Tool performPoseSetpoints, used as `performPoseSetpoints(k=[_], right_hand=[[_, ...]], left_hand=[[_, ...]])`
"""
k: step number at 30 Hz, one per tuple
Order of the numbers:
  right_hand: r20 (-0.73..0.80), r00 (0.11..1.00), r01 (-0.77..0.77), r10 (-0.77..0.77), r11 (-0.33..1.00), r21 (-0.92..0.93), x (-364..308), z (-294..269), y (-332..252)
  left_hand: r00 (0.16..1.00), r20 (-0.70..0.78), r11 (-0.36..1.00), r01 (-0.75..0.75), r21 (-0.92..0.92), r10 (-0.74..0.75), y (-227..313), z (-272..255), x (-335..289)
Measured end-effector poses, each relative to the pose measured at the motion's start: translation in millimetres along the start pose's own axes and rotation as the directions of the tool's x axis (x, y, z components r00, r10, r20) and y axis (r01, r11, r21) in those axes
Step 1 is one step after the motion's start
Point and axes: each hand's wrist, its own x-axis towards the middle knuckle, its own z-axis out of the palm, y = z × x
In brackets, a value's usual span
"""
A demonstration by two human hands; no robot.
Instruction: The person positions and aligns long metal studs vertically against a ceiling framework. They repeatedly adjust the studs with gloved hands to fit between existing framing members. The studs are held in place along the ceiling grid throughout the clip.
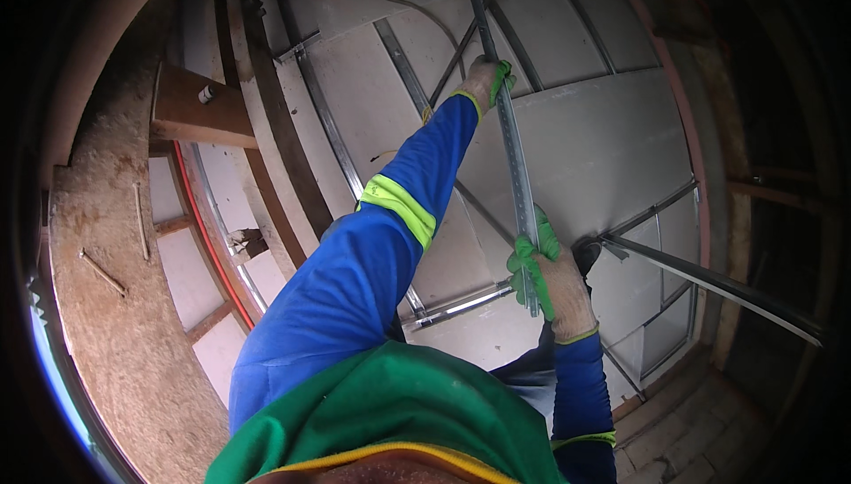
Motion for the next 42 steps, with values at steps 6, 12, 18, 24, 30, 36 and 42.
performPoseSetpoints(k=[6, 12, 18, 24, 30, 36, 42], right_hand=[[-0.033, 0.999, -0.037, 0.036, 0.999, -0.038, -42, -38, 3], [0.017, 1.000, -0.007, 0.007, 1.000, 0.011, -57, -52, 43], [-0.099, 0.991, 0.061, -0.092, 0.958, -0.282, -40, -27, 111], [0.109, 0.741, 0.260, -0.663, 0.132, -0.957, 3, -26, 125], [0.216, 0.941, 0.317, -0.260, 0.459, -0.830, 57, -17, 39], [0.467, 0.804, 0.553, -0.369, 0.173, -0.815, 93, 31, -1], [0.345, 0.905, 0.388, -0.249, 0.154, -0.909, 51, 30, -2]], left_hand=[[0.990, -0.131, 0.990, -0.066, -0.127, 0.049, -39, 17, -49], [0.981, -0.187, 0.987, -0.085, -0.136, 0.059, -73, 12, -77], [0.994, -0.102, 0.991, 0.018, -0.134, -0.032, -84, -30, -80], [0.994, -0.044, 0.990, 0.091, -0.110, -0.096, -58, -39, -65], [0.839, -0.529, 0.915, -0.303, -0.266, 0.125, -1, -139, -49], [0.756, -0.649, 0.952, -0.129, -0.276, -0.086, 25, -232, -38], [0.759, -0.645, 0.978, -0.053, -0.203, -0.092, 1, -221, -54]])
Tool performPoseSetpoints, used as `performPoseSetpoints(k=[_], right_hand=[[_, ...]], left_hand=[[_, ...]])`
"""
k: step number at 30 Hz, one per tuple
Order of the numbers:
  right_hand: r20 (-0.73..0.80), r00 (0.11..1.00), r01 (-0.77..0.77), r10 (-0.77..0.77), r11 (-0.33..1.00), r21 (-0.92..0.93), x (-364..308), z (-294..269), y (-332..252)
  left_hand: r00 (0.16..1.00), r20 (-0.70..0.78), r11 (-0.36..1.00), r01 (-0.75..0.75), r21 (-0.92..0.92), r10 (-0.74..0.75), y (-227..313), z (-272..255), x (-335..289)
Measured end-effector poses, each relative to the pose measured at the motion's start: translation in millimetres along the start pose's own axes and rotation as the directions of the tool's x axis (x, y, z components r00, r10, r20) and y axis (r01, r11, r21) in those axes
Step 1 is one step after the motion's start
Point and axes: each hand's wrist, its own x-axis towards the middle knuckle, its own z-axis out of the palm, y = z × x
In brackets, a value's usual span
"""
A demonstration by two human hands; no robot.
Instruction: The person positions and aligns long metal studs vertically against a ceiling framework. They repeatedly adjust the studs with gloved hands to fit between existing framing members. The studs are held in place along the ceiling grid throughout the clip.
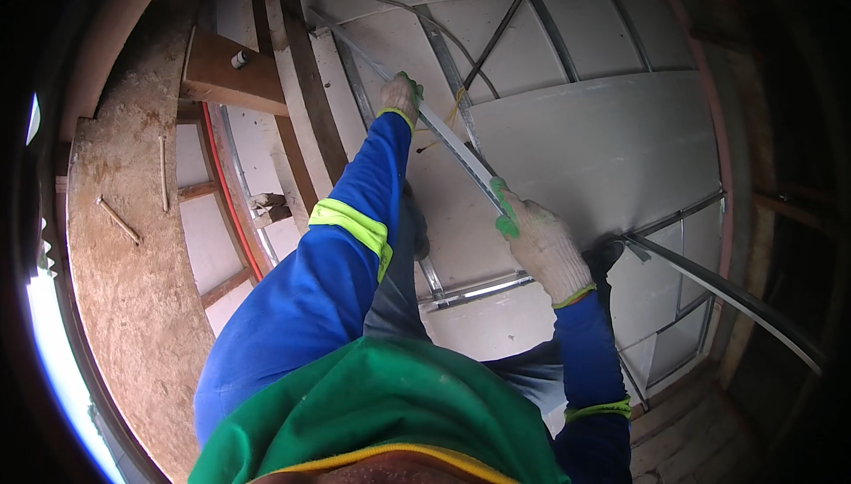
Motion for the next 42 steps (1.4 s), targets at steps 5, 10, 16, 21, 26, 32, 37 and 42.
performPoseSetpoints(k=[5, 10, 16, 21, 26, 32, 37, 42], right_hand=[[-0.018, 0.997, -0.082, 0.081, 0.995, -0.049, -59, -16, 11], [-0.048, 0.994, -0.109, 0.102, 0.976, -0.189, -121, -3, 18], [-0.063, 0.980, -0.199, 0.191, 0.962, -0.185, -195, 16, 27], [-0.025, 0.978, -0.210, 0.209, 0.972, -0.104, -245, 41, 48], [-0.237, 0.968, -0.123, 0.088, 0.983, -0.138, -225, 55, 71], [-0.050, 0.938, -0.131, 0.342, 0.484, 0.865, -116, 53, 14], [-0.077, 0.911, -0.001, 0.406, 0.188, 0.982, 29, 10, 12], [-0.050, 0.950, 0.036, 0.308, 0.051, 0.998, 121, -38, 26]], left_hand=[[0.998, -0.001, 0.998, 0.057, -0.038, -0.057, -26, 4, -78], [0.995, 0.038, 0.995, 0.088, 0.050, -0.090, -44, 1, -140], [0.978, 0.129, 0.982, 0.148, 0.119, -0.163, -90, -9, -199], [0.950, 0.216, 0.952, 0.166, 0.257, -0.224, -110, -28, -228], [0.953, 0.300, 0.981, -0.012, 0.191, -0.047, -94, -20, -246], [0.814, 0.570, 0.917, -0.306, 0.255, 0.114, -27, 87, -187], [0.700, 0.713, 0.967, -0.207, 0.151, 0.039, -25, 167, -131], [0.685, 0.722, 0.970, -0.226, 0.092, 0.092, -12, 213, -96]])
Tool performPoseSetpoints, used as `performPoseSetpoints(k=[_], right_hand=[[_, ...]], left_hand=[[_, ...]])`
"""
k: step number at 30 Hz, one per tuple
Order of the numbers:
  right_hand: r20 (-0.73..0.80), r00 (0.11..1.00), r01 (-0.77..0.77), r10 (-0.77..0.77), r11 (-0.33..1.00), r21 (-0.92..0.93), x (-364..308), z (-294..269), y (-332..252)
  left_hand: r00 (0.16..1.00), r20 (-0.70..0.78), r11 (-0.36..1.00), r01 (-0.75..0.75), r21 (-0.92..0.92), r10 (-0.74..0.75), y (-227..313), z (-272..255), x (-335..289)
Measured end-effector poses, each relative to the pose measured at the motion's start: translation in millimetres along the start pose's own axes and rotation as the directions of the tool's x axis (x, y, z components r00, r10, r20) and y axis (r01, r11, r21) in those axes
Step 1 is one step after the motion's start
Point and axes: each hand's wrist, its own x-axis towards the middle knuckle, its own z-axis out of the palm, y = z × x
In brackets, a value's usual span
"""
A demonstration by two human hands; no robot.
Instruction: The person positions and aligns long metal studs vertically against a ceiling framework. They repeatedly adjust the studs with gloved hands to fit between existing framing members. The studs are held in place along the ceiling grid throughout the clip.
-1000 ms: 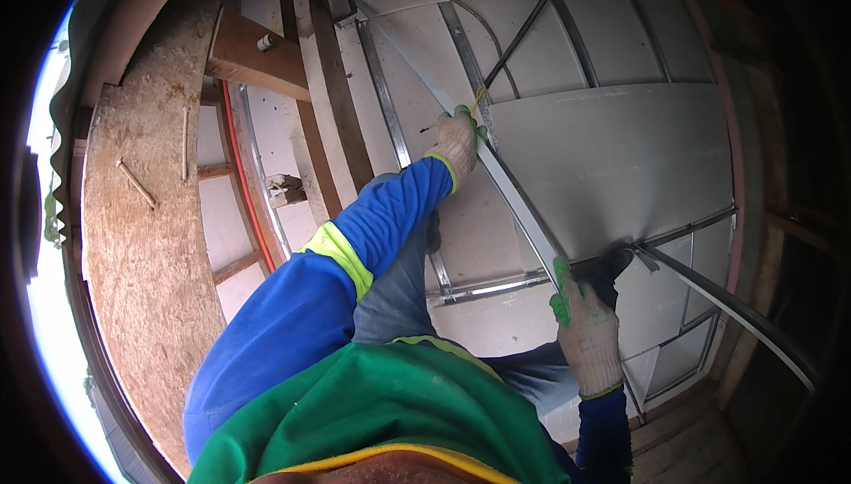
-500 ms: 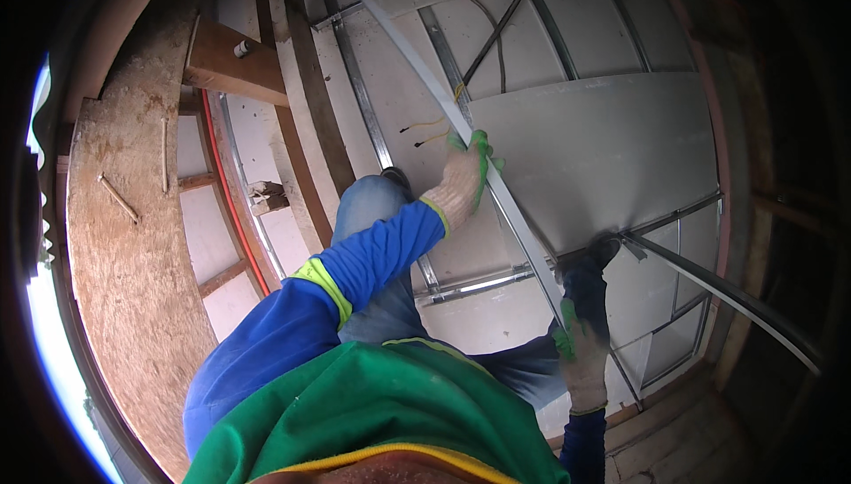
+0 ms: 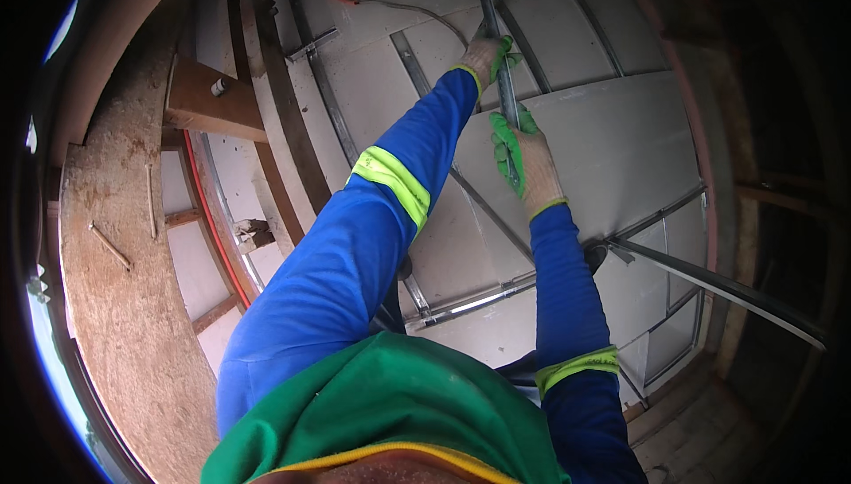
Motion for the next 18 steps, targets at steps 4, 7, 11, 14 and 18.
performPoseSetpoints(k=[4, 7, 11, 14, 18], right_hand=[[0.007, 1.000, -0.018, 0.019, 0.992, -0.126, 38, 22, -24], [0.120, 0.993, 0.029, -0.008, 0.985, -0.172, 53, 39, -28], [0.226, 0.974, 0.027, 0.001, 0.993, -0.119, 56, 55, -35], [0.176, 0.984, -0.008, 0.038, 0.986, -0.166, 47, 59, -52], [0.169, 0.981, -0.059, 0.093, 0.979, -0.198, 31, 61, -72]], left_hand=[[0.997, -0.078, 0.999, 0.023, 0.023, -0.021, 23, -16, 34], [1.000, -0.024, 0.996, 0.008, 0.086, -0.006, 41, -37, 46], [0.998, 0.049, 0.996, 0.027, 0.085, -0.031, 59, -52, 56], [0.999, -0.035, 0.996, -0.036, 0.087, 0.039, 65, -51, 59], [0.994, -0.096, 0.995, -0.061, -0.076, 0.054, 66, -44, 47]])
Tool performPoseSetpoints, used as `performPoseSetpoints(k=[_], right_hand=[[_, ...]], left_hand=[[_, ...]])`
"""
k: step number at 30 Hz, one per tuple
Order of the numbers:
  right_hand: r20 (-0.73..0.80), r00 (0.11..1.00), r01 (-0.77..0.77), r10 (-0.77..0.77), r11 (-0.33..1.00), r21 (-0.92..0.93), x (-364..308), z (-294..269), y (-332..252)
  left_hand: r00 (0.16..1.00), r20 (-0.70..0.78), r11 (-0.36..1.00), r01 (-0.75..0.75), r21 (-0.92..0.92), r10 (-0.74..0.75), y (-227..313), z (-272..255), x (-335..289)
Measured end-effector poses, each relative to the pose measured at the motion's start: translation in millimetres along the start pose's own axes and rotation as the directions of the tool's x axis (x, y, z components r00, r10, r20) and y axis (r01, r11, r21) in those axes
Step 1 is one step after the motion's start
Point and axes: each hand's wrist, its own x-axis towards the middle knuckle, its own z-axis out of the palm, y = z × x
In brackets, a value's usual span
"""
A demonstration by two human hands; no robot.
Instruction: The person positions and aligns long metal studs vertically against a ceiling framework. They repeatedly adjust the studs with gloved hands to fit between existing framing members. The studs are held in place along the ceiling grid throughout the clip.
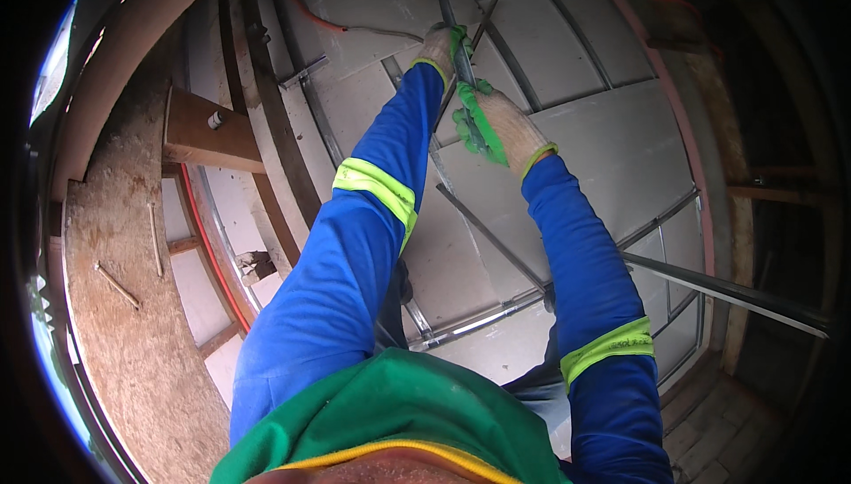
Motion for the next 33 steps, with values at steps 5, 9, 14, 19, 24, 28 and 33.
performPoseSetpoints(k=[5, 9, 14, 19, 24, 28, 33], right_hand=[[-0.013, 1.000, -0.030, 0.028, 0.982, -0.189, -15, -4, 8], [0.001, 1.000, -0.024, 0.026, 0.953, -0.302, -15, -5, 21], [0.106, 0.994, 0.060, -0.029, 0.950, -0.307, 9, 25, 25], [0.172, 0.985, 0.075, -0.018, 0.940, -0.334, 48, 38, 25], [0.039, 0.988, 0.151, -0.148, 0.905, -0.399, 65, 16, 59], [-0.051, 0.942, 0.091, -0.331, 0.400, -0.912, 66, -4, 77], [-0.042, 0.937, 0.025, -0.348, 0.185, -0.982, 36, -50, 69]], left_hand=[[0.996, -0.085, 0.982, -0.035, -0.185, 0.020, -13, -1, -35], [0.993, -0.095, 0.951, -0.089, -0.295, 0.064, -26, -14, -47], [0.989, -0.122, 0.932, -0.124, -0.341, 0.087, -4, -63, -34], [0.973, -0.175, 0.942, -0.192, -0.275, 0.147, 18, -97, -12], [0.981, -0.181, 0.985, -0.098, -0.143, 0.071, -16, -90, 2], [0.995, -0.030, 0.966, 0.085, -0.244, -0.095, -35, -85, -3], [1.000, 0.020, 0.927, 0.016, -0.375, -0.009, -36, -60, -16]])
